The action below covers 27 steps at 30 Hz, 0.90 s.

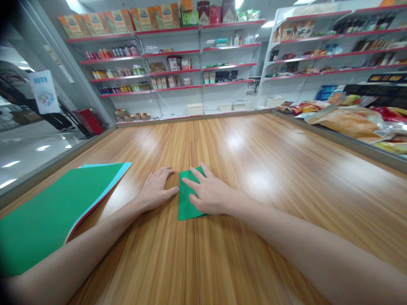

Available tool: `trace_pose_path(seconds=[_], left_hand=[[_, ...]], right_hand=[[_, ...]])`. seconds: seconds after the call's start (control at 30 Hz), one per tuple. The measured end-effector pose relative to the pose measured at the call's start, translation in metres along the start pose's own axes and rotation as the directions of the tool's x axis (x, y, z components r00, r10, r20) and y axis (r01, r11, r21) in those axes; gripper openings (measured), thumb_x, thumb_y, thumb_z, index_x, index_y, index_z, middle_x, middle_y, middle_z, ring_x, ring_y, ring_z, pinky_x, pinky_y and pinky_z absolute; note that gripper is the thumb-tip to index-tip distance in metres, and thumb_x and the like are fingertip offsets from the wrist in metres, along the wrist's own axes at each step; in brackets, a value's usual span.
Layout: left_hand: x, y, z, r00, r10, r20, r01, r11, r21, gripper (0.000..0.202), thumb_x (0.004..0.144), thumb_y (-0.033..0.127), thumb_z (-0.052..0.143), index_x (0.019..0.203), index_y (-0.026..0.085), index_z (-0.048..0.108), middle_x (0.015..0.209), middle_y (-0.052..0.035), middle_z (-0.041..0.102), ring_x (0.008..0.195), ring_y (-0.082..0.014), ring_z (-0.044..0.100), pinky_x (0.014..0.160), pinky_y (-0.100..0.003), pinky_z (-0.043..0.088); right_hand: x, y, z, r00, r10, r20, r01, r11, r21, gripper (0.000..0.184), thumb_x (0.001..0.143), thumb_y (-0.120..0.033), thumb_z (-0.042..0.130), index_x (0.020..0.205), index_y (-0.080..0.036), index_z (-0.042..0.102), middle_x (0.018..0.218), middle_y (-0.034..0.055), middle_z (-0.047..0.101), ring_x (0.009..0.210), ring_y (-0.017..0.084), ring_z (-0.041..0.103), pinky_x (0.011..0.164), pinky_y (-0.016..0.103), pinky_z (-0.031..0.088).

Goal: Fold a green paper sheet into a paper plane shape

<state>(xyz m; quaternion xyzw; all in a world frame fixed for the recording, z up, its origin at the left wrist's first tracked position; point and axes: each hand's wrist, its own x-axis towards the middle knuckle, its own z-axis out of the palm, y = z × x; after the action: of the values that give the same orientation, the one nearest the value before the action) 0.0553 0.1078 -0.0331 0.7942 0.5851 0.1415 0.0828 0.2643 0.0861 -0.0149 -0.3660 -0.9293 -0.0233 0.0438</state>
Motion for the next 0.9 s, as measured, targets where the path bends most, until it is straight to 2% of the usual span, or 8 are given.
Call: trace_pose_path(seconds=[0.1,0.17,0.3,0.43,0.53,0.67,0.9], left_hand=[[-0.004,0.001,-0.008,1.0,-0.006,0.006,0.006,1.0,-0.009,0.058,0.079,0.043,0.052,0.131,0.018,0.048,0.146,-0.0115,0.04,0.137,-0.0271,0.032,0.114,-0.048,0.021],[-0.008,0.001,-0.013,1.0,0.002,-0.003,-0.002,1.0,-0.019,0.058,0.079,0.045,0.052,0.132,0.022,0.048,0.144,-0.0098,0.041,0.137,-0.0264,0.032,0.114,-0.048,0.021],[-0.01,-0.001,-0.018,1.0,0.011,0.003,-0.011,0.999,-0.037,0.058,0.078,0.048,0.052,0.132,0.028,0.049,0.145,-0.0085,0.04,0.138,-0.0262,0.03,0.113,-0.05,0.021],[-0.01,0.001,-0.014,1.0,0.008,0.0,-0.008,1.0,-0.028,0.056,0.079,0.046,0.052,0.132,0.028,0.049,0.144,-0.0086,0.041,0.138,-0.0271,0.031,0.113,-0.052,0.021],[-0.006,0.0,-0.006,1.0,0.005,-0.002,-0.005,1.0,-0.019,0.055,0.079,0.045,0.052,0.131,0.027,0.05,0.145,-0.0097,0.041,0.137,-0.0286,0.033,0.112,-0.053,0.021],[-0.002,-0.004,0.002,0.999,0.027,-0.018,-0.027,1.0,-0.011,0.053,0.081,0.046,0.051,0.13,0.027,0.051,0.145,-0.0099,0.041,0.136,-0.029,0.033,0.111,-0.056,0.021],[-0.003,-0.003,0.0,1.0,0.019,-0.02,-0.019,1.0,0.002,0.052,0.082,0.048,0.05,0.13,0.029,0.051,0.144,-0.0094,0.042,0.136,-0.0284,0.034,0.111,-0.053,0.022]], right_hand=[[0.001,0.001,0.006,0.999,-0.008,-0.052,0.009,1.0,0.013,0.053,0.095,-0.035,0.035,0.143,-0.013,0.041,0.145,0.0151,0.043,0.14,0.036,0.024,0.113,0.056,0.019],[0.003,0.002,0.011,0.995,0.041,-0.09,-0.039,0.999,0.031,0.051,0.095,-0.036,0.037,0.142,-0.019,0.043,0.148,0.0138,0.039,0.14,0.039,0.022,0.109,0.058,0.027],[0.008,0.005,0.019,0.994,0.063,-0.092,-0.06,0.998,0.035,0.051,0.094,-0.038,0.039,0.142,-0.02,0.044,0.149,0.0136,0.036,0.14,0.04,0.021,0.107,0.059,0.03],[0.004,0.001,0.011,0.997,0.041,-0.069,-0.04,0.999,0.011,0.052,0.094,-0.037,0.037,0.142,-0.017,0.043,0.147,0.0151,0.04,0.14,0.04,0.022,0.108,0.059,0.028],[0.002,-0.001,0.004,1.0,0.005,-0.023,-0.005,1.0,0.012,0.055,0.095,-0.037,0.036,0.143,-0.012,0.041,0.146,0.017,0.041,0.14,0.036,0.022,0.113,0.056,0.017],[0.002,-0.001,0.001,1.0,0.007,0.021,-0.008,0.999,0.034,0.054,0.095,-0.033,0.033,0.144,-0.01,0.038,0.147,0.0155,0.04,0.142,0.032,0.018,0.115,0.055,0.012],[0.004,-0.003,0.001,0.999,0.019,0.041,-0.021,0.999,0.046,0.055,0.095,-0.033,0.033,0.144,-0.008,0.038,0.147,0.0175,0.038,0.142,0.035,0.018,0.113,0.056,0.015]])
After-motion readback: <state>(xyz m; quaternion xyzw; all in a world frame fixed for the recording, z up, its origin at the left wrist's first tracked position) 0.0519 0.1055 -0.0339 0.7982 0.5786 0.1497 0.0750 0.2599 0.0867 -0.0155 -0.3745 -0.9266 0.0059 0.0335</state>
